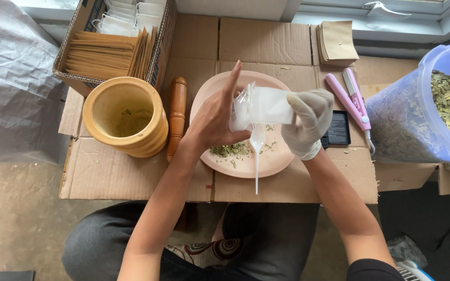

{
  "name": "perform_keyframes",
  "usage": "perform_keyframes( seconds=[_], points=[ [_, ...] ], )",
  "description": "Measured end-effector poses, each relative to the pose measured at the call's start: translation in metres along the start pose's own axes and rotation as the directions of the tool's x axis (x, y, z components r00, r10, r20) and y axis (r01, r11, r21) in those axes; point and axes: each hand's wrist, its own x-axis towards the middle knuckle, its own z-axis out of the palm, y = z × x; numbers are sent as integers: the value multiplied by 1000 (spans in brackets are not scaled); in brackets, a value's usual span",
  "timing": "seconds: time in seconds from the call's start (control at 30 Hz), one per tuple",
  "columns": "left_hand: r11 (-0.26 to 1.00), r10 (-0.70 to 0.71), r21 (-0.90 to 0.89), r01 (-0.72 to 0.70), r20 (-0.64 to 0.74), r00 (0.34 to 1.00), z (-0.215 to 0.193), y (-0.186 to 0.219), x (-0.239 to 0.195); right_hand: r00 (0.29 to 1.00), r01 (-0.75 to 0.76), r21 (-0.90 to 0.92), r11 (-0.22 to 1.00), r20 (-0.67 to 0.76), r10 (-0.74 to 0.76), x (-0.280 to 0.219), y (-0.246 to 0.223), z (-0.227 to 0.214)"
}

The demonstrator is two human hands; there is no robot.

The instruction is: The person grinds dried green herbs in a wooden mortar and pestle, then pours the contents onto a pink plate. They use a digital scale and a plastic spoon to handle the herbs, and later pick through the pile with gloved hands to separate larger pieces.

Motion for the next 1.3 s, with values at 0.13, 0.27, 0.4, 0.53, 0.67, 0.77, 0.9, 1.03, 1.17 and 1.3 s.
perform_keyframes(
  seconds=[0.13,0.27,0.4,0.53,0.67,0.77,0.9,1.03,1.17,1.3],
  points=[
    [1000,1,-4,-1,-52,999,4,-9,0,999,-24,-109,994,-51,19,8,1,-1],
    [1000,25,-3,-25,-78,997,8,-18,2,969,-227,-80,971,-119,216,10,9,0],
    [999,25,48,-22,-61,998,10,-19,-1,928,-363,-26,931,-95,359,17,4,-1],
    [999,28,28,-26,-51,998,14,-9,2,875,-475,52,878,-76,478,17,-10,4],
    [998,63,22,-61,-157,986,12,1,7,834,-551,12,835,-36,551,17,-12,8],
    [982,127,164,-95,-197,972,8,1,9,783,-621,60,782,15,621,-7,0,8],
    [940,192,330,-87,-301,934,7,-1,14,703,-711,99,696,113,702,-16,5,5],
    [921,237,375,-106,-323,916,2,-1,14,585,-811,143,568,161,795,2,-8,7],
    [931,196,358,-74,-321,927,6,-4,12,337,-940,135,314,219,916,-1,1,8],
    [938,130,347,2,-358,925,3,-14,6,117,-990,-37,134,304,946,-13,24,8]
  ],
)
